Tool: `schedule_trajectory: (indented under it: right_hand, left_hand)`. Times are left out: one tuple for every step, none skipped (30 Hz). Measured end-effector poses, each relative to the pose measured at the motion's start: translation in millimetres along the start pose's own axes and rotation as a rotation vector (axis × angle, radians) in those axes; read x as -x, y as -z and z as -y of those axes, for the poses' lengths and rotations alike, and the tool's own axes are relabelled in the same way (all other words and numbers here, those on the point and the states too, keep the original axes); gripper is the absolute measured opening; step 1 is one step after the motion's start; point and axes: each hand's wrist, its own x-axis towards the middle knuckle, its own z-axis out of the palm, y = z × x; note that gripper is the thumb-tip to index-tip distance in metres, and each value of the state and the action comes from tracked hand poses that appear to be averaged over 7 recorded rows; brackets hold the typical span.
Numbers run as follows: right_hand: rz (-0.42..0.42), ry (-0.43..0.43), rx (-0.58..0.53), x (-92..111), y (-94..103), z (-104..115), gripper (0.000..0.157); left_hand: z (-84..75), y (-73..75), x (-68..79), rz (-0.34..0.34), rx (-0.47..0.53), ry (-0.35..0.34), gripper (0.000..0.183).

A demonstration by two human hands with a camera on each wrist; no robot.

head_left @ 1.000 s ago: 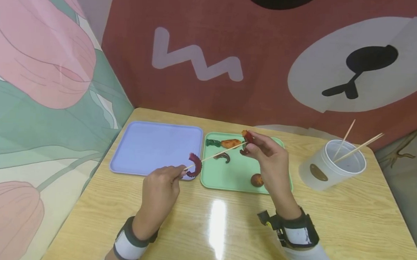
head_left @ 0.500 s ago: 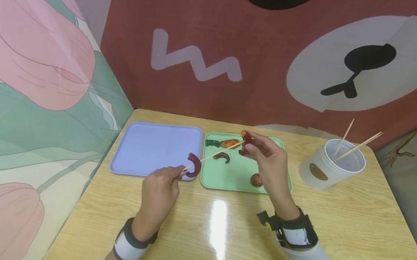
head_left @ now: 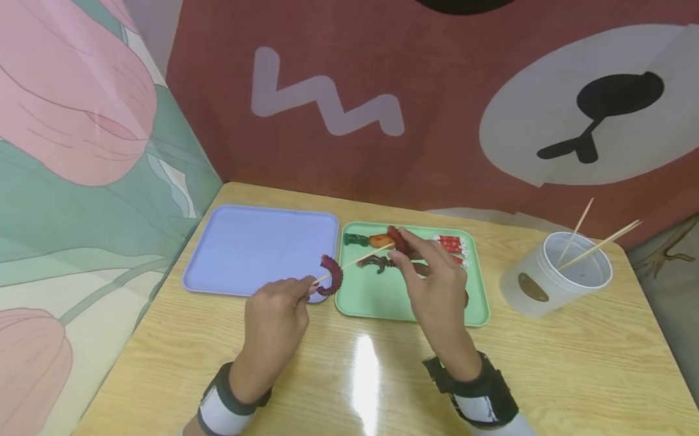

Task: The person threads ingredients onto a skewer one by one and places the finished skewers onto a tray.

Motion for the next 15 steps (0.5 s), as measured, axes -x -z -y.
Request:
schedule_trajectory:
  right_hand:
    - [0.008, 0.012, -0.003, 0.9, -1.0, 1.2, 0.041]
    - [0.017, 0.022, -0.002, 2.1, -1.8, 2.4, 0.041]
    - [0.024, 0.031, -0.003, 3.2, -2.9, 3.5, 0.040]
    - [0.028, 0.042, -0.005, 4.1, -4.2, 4.6, 0.040]
    - [0.023, 0.051, 0.004, 4.8, -5.6, 5.5, 0.040]
    - [0.014, 0.059, 0.008, 5.3, -6.9, 6.4, 0.039]
    - [0.006, 0.061, 0.011, 6.0, -8.0, 7.4, 0.039]
    - [0.005, 0.064, 0.005, 7.0, -9.6, 8.4, 0.038]
    - [0.010, 0.072, -0.007, 8.5, -11.6, 9.8, 0.038]
    - [0.022, 0.080, -0.015, 10.2, -13.8, 11.6, 0.038]
    - [0.033, 0.086, -0.024, 12.0, -16.2, 13.2, 0.037]
    - [0.042, 0.088, -0.033, 13.8, -18.3, 15.3, 0.037]
    - [0.054, 0.087, -0.042, 15.8, -20.4, 17.2, 0.037]
    - [0.068, 0.089, -0.052, 17.5, -22.1, 19.1, 0.038]
    - [0.075, 0.092, -0.052, 18.9, -23.5, 20.4, 0.039]
  left_hand:
    - [-0.6, -0.5, 0.0, -0.006, -0.002, -0.004, 0.006]
    - [-1.0, -0.9, 0.1, -0.012, -0.005, -0.009, 0.007]
    - [-1.4, -1.4, 0.1, -0.018, -0.009, -0.013, 0.008]
    - [-1.6, -1.5, 0.0, -0.024, -0.012, -0.017, 0.009]
    - [-1.7, -1.6, -0.2, -0.034, -0.020, -0.020, 0.011]
    - [-1.8, -1.8, -0.4, -0.045, -0.027, -0.020, 0.012]
    - [-2.1, -1.8, -0.6, -0.057, -0.031, -0.020, 0.013]
    - [-2.6, -2.1, -1.0, -0.065, -0.029, -0.022, 0.014]
    - [-3.4, -2.7, -1.3, -0.072, -0.030, -0.031, 0.015]
    - [-4.3, -3.6, -1.6, -0.073, -0.029, -0.040, 0.016]
    - [-5.4, -4.5, -1.9, -0.074, -0.031, -0.046, 0.016]
    - [-6.5, -5.3, -2.2, -0.070, -0.028, -0.048, 0.015]
    - [-7.4, -6.0, -2.3, -0.064, -0.026, -0.049, 0.015]
    - [-8.1, -6.7, -2.2, -0.055, -0.024, -0.049, 0.014]
    - [-8.5, -7.1, -1.9, -0.048, -0.027, -0.048, 0.014]
